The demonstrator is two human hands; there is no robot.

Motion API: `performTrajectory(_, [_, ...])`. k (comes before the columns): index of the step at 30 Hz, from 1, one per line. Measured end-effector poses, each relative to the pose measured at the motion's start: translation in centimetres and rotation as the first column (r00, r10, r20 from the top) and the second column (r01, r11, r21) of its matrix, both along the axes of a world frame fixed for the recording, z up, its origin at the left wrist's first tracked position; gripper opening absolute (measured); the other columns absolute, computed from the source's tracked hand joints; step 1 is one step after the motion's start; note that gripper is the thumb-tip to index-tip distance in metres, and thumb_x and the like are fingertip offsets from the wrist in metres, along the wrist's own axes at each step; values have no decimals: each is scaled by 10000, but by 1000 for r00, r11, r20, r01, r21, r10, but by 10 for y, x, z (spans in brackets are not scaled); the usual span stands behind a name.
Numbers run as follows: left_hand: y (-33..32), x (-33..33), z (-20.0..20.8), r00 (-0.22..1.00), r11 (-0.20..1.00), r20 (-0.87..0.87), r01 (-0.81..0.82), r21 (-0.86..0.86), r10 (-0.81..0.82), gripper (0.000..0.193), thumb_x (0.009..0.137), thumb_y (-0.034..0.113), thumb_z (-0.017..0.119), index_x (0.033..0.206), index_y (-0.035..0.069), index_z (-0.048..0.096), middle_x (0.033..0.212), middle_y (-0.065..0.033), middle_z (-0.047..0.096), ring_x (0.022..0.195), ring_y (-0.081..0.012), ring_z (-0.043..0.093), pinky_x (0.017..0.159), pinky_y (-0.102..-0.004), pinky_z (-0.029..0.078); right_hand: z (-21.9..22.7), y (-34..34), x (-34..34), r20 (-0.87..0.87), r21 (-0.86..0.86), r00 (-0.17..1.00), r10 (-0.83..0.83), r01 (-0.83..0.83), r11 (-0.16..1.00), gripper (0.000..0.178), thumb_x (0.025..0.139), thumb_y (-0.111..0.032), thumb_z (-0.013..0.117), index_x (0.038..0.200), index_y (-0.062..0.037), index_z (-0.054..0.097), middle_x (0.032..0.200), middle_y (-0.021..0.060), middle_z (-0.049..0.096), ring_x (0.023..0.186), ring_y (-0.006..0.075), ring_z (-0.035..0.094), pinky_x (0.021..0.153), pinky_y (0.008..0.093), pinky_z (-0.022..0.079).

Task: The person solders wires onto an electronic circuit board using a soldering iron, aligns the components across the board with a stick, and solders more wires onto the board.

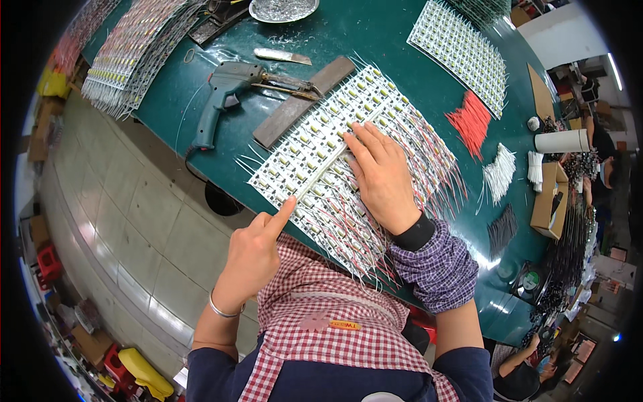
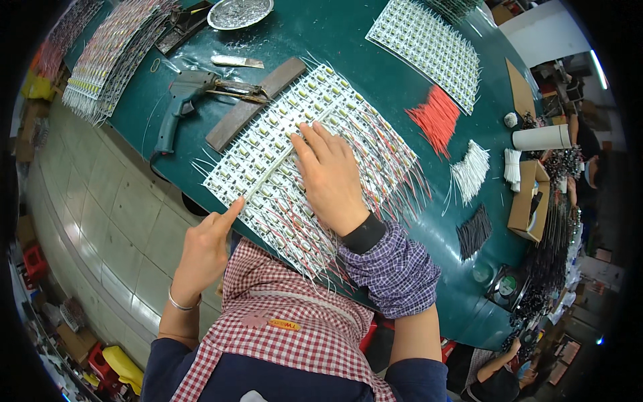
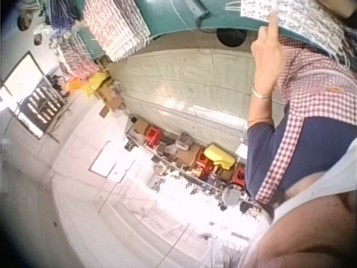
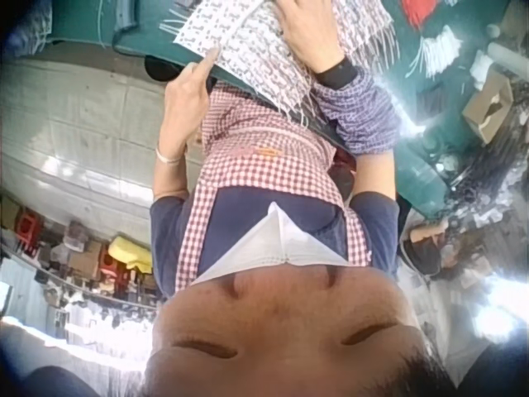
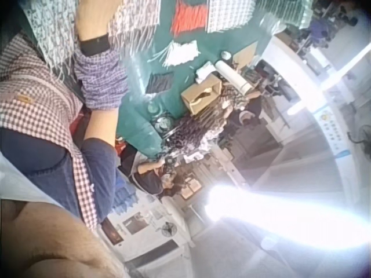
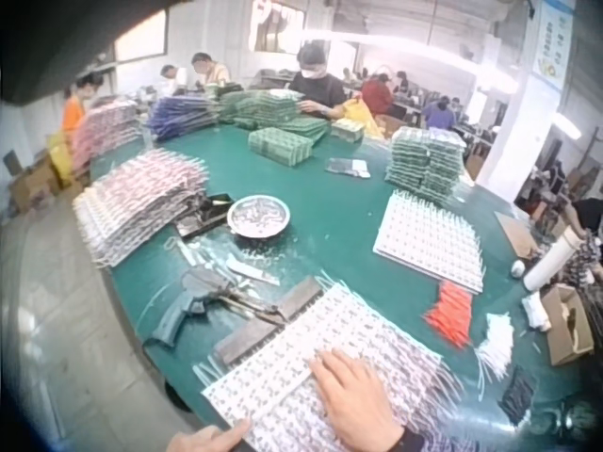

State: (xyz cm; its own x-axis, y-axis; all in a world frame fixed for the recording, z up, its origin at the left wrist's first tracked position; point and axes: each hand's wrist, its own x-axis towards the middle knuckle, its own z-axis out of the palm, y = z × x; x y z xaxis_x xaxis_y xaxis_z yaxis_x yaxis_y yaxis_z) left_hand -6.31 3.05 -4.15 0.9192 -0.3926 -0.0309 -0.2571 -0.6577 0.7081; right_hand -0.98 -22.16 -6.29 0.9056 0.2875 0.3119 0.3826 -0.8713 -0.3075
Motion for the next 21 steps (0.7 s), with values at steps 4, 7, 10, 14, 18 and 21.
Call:
performTrajectory(4, [-1, 0, 3, 996, 980, 50, 66, 188, -77, 616, 796, -85, 560, 1376, 121, 596, 714, -111, 523, 567, -276, 543, 530, -374, 425, -2, -3, -4, 2, 0, 1000, 3, -3, 1000, 422, 881, -88, 646, 1294, -36, 580, 1362, 135, 563, 1281, 334, 502, 1043, 479, 408])
performTrajectory(7, [-1, 0, 4, 990, 963, 73, 96, 252, -118, 632, 782, -80, 570, 1380, 121, 593, 699, -106, 513, 545, -271, 528, 505, -379, 401, -2, -1, -7, -3, 5, 1000, 3, -3, 1000, 427, 875, -104, 662, 1290, -35, 586, 1366, 137, 563, 1286, 333, 499, 1048, 478, 409])
performTrajectory(10, [-3, 2, 8, 987, 952, 83, 112, 284, -140, 642, 769, -80, 574, 1381, 113, 591, 695, -106, 512, 537, -274, 522, 497, -385, 392, -1, -4, -7, -11, -4, 1000, 9, -9, 1000, 441, 868, -118, 676, 1292, -35, 589, 1371, 137, 562, 1291, 338, 495, 1052, 479, 407])
performTrajectory(14, [-3, 4, 7, 982, 950, 84, 139, 279, -168, 631, 780, -98, 557, 1379, 100, 591, 705, -125, 503, 525, -267, 506, 511, -372, 411, 7, -13, -9, -64, 11, 997, 40, -39, 999, 473, 865, -149, 688, 1311, -34, 580, 1390, 134, 549, 1300, 350, 485, 1055, 482, 402])
performTrajectory(18, [11, 3, -9, 995, 995, 31, 99, -16, -98, 559, 853, -109, 519, 1373, 81, 595, 738, -88, 545, 526, -174, 492, 518, -302, 431, 14, -26, -13, -141, 237, 988, 67, -32, 971, 471, 890, -149, 676, 1341, -68, 568, 1428, 163, 514, 1325, 381, 455, 1109, 481, 364])
performTrajectory(21, [20, 0, -3, 883, 911, -464, -251, -327, 77, 516, 934, -107, 470, 1386, 108, 591, 817, -33, 561, 603, -54, 469, 559, -212, 434, 38, -45, 3, -65, 253, 997, -33, 49, 966, 472, 891, -126, 674, 1345, -65, 560, 1433, 183, 503, 1331, 387, 450, 1112, 464, 371])
